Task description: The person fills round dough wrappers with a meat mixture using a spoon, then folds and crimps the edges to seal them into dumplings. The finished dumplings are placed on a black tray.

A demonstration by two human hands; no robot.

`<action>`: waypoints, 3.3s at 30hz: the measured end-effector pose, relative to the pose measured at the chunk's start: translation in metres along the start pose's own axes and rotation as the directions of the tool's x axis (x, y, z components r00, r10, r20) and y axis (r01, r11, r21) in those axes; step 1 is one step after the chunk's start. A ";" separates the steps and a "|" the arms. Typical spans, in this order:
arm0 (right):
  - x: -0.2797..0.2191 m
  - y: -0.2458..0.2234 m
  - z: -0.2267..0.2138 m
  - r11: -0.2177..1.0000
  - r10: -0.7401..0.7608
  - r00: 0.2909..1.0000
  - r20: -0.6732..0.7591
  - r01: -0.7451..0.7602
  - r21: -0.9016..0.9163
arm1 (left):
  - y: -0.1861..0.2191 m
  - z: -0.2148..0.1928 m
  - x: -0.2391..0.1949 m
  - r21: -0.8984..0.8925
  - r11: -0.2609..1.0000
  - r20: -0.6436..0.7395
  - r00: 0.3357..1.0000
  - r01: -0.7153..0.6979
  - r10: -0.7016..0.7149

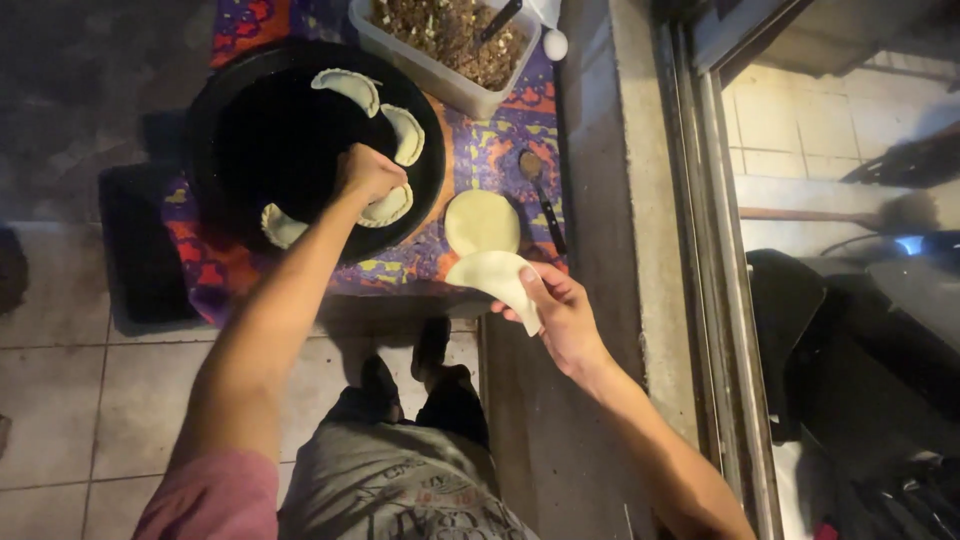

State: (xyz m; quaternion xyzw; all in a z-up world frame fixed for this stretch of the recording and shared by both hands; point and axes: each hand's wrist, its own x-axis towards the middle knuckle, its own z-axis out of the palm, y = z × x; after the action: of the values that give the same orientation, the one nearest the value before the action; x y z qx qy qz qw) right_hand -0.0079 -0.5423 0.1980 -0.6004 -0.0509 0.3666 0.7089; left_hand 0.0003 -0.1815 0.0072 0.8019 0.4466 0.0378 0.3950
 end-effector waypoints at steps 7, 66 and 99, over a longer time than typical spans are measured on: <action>0.001 0.000 0.003 0.999 0.020 1.000 0.007 -0.020 -0.030 | 0.011 -0.008 -0.004 -0.144 0.989 0.021 1.000 0.016 -0.013; -0.006 0.002 0.011 0.985 -0.001 0.997 0.082 0.015 -0.171 | -0.024 -0.106 -0.092 0.483 0.815 0.363 0.920 -0.320 0.147; -0.006 0.003 0.013 0.975 0.040 0.991 0.128 -0.011 -0.222 | -0.035 -0.117 -0.052 0.510 0.628 0.676 0.725 -0.588 0.130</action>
State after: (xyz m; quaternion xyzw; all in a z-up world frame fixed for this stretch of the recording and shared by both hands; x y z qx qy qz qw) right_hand -0.0203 -0.5350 0.2016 -0.6507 -0.1301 0.4066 0.6280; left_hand -0.1033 -0.1403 0.0793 0.9354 0.1038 -0.2966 0.1621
